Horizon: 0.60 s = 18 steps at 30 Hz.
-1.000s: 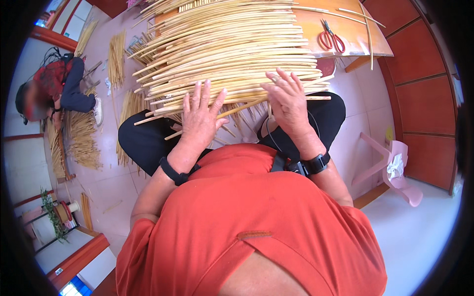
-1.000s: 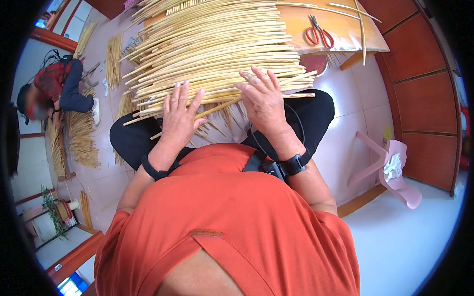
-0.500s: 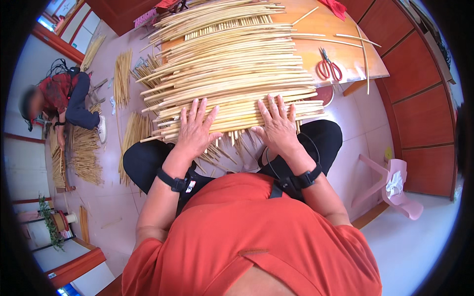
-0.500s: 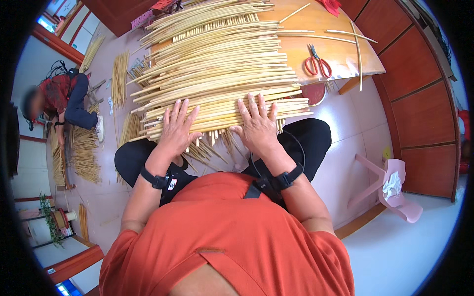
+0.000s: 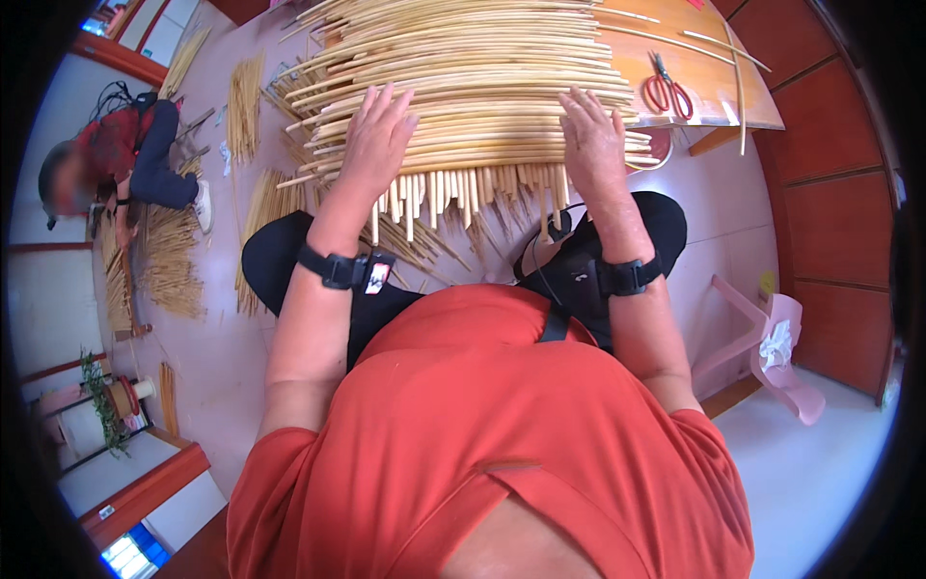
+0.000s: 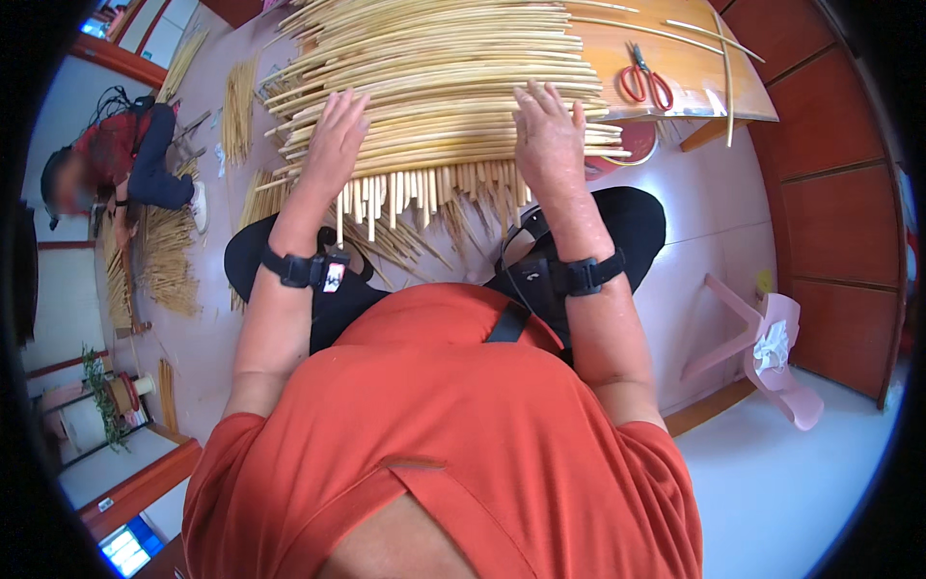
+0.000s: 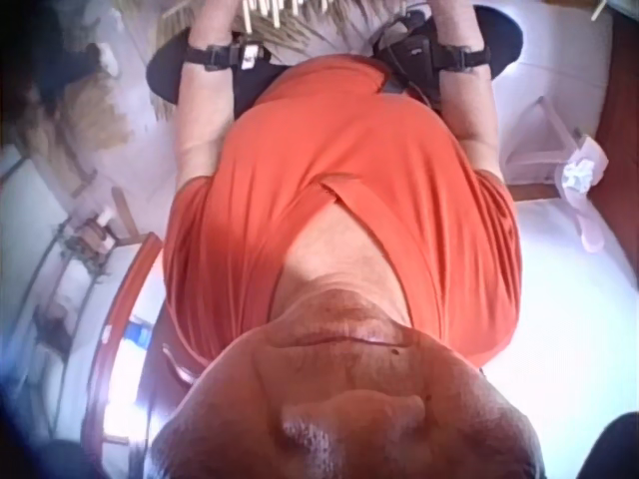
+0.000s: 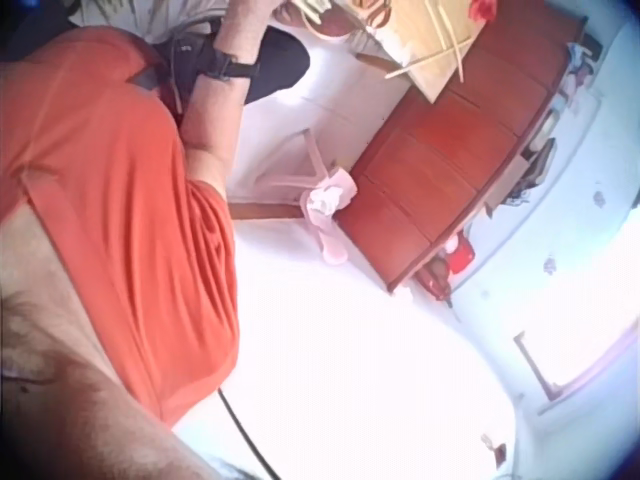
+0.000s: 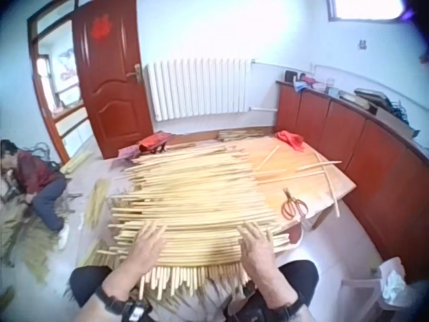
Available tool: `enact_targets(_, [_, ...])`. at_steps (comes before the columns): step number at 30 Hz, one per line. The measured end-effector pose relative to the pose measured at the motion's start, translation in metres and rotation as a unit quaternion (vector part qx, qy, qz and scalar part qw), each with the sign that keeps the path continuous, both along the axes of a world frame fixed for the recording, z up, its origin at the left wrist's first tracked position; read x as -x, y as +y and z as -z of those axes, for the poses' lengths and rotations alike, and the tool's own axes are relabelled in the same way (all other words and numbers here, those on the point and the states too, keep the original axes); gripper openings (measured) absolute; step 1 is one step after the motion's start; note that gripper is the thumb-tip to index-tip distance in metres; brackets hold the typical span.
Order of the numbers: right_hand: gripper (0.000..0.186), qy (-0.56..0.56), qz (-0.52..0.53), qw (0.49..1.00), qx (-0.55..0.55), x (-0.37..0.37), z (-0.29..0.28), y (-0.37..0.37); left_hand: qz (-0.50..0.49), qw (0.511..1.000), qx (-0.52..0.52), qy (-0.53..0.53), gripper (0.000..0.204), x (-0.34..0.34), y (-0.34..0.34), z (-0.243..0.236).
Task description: The person is seen weaving together long bamboo sticks on a table to create a mat or screen.
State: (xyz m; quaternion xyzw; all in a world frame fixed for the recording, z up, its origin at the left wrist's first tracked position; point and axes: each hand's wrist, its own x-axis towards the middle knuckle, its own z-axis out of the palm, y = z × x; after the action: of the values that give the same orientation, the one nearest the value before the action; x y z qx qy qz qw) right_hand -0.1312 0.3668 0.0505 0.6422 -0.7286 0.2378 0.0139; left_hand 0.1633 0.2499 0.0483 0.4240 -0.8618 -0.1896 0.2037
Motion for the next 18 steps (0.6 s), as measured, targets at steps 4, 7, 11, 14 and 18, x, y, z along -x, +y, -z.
enact_targets(4, [0.056,0.105,0.011,0.994,0.004,-0.013,0.020,-0.006,-0.110,0.970,0.146,-0.159,0.063,0.019,-0.007,0.013])
enact_targets(7, [0.063,0.143,0.023,0.987,-0.073,-0.011,0.034,-0.010,-0.107,0.967,0.082,-0.214,0.067,0.013,-0.014,0.038])
enact_targets(11, [0.066,0.133,0.012,0.986,-0.101,-0.013,0.034,-0.010,-0.095,0.965,0.058,-0.237,0.069,0.009,-0.008,0.037])
enact_targets(14, [0.066,0.142,0.017,0.987,-0.072,-0.015,0.035,-0.009,-0.083,0.966,0.074,-0.232,0.068,0.007,-0.015,0.036])
enact_targets(18, [0.067,0.145,0.030,0.987,-0.063,-0.016,0.036,-0.008,-0.069,0.963,0.058,-0.253,0.068,0.011,-0.024,0.031])
